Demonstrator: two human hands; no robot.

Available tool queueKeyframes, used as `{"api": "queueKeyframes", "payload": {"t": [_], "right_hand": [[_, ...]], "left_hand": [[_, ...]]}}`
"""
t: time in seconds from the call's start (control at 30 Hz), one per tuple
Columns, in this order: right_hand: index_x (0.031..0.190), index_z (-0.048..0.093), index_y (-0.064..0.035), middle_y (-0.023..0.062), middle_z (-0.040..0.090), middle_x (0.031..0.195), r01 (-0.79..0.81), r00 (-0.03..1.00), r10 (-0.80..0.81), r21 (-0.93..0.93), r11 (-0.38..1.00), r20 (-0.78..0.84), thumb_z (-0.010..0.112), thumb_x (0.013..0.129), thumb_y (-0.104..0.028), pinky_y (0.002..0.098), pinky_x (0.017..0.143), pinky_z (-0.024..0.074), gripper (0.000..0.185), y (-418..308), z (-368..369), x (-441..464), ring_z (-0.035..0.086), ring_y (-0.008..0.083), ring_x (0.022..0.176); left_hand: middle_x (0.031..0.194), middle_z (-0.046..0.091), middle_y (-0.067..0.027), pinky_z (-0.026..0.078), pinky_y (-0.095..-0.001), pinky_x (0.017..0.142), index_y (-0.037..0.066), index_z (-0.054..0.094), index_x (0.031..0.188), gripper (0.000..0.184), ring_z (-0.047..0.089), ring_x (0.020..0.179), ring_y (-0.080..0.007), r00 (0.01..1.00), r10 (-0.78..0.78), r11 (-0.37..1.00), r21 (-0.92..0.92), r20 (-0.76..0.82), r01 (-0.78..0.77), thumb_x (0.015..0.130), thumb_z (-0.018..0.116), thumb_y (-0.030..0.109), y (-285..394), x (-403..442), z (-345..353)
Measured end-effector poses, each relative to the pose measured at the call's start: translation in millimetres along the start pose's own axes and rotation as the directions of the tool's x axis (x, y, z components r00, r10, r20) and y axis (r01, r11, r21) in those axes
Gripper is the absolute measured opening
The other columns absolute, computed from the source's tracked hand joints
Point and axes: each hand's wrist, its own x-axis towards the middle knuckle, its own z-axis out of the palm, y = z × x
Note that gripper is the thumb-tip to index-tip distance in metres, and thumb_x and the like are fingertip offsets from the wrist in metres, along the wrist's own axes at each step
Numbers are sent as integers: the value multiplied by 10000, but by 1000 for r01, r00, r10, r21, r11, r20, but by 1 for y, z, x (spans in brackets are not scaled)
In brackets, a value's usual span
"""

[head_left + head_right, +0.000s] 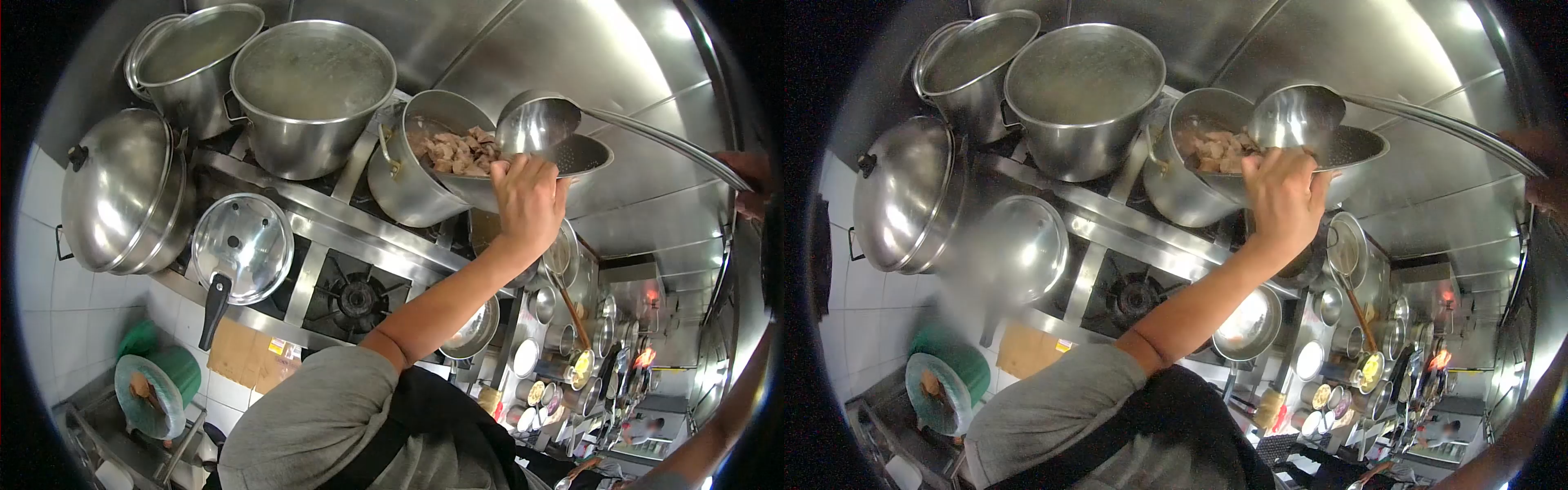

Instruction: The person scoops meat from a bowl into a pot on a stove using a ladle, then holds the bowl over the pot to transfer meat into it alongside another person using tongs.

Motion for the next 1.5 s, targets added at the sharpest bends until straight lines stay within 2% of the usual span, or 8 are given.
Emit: {"api": "queueKeyframes", "payload": {"t": [0.2, 0.3, 0.43, 0.63, 1.17, 1.37, 1.4, 1.5], "right_hand": [[1419, 595, -129, 2, 633, 745, -109, 984, 149, -329, 938, 99, 698, 931, -97, 252, 492, 417, 499, -7, 16, 31, 500, 80, 561], [1244, 667, 52, 236, 720, 988, -67, 997, 71, -271, 960, 4, 656, 706, 81, 344, 799, 524, 538, -1, 54, 60, 705, 227, 900], [1272, 665, -51, 207, 711, 1047, -221, 966, 248, -255, 941, 76, 680, 762, -24, 433, 897, 524, 510, -39, 71, 72, 687, 357, 952], [1208, 708, -79, 168, 722, 1015, 100, 972, -158, -303, 948, -173, 725, 752, -59, 427, 881, 531, 457, 4, 104, 92, 681, 329, 995], [1226, 657, 77, 239, 722, 898, 121, 926, -106, 21, 992, -363, 661, 758, 45, 372, 826, 526, 469, 42, 88, 66, 713, 244, 898], [1144, 725, -1, 193, 729, 864, -115, 986, 149, -360, 926, 68, 653, 746, -16, 334, 700, 536, 406, -15, 44, 87, 704, 216, 763], [1168, 721, -10, 175, 715, 793, 91, 995, -67, -375, 922, 76, 674, 709, -9, 324, 645, 523, 461, -16, 54, 98, 678, 217, 676], [1194, 714, -31, 188, 728, 865, -93, 995, 96, -335, 938, -7, 699, 705, -8, 361, 711, 537, 491, -32, 71, 104, 702, 253, 752]], "left_hand": [[718, 565, -66, 322, -430, 777, 79, 598, 716, 172, 537, 761, -274, 1000, -21, 1000, -7, 1, 21, 785, 741, 148, 0, -1, 1], [717, 560, -66, 318, -427, 775, 74, 596, 713, 173, 534, 757, -274, 1000, 1, 1000, -19, 13, -1, 786, 735, 148, 2, -7, 2], [731, 566, -64, 320, -425, 768, 72, 599, 714, 166, 532, 763, -271, 1000, -10, 1000, -4, 30, 11, 785, 732, 143, -3, -8, 0], [725, 566, -63, 323, -421, 757, 73, 608, 718, 150, 535, 758, -270, 1000, 5, 1000, -7, 19, -5, 778, 733, 130, -2, -4, -1], [715, 582, -81, 331, -425, 764, 63, 608, 712, 205, 548, 750, -274, 999, -25, 999, 20, -33, 26, 804, 764, 159, 14, 20, 3], [738, 598, -92, 336, -429, 774, 55, 612, 715, 191, 553, 772, -280, 1000, -12, 1000, -3, -18, 12, 800, 757, 147, 25, 15, 7], [742, 601, -92, 336, -429, 776, 54, 612, 716, 189, 554, 777, -281, 1000, -7, 1000, -13, -18, 7, 800, 754, 144, 27, 14, 5], [748, 603, -89, 338, -430, 779, 56, 606, 711, 181, 555, 794, -280, 999, -34, 999, -1, -1, 34, 795, 747, 132, 22, 11, 5]]}}
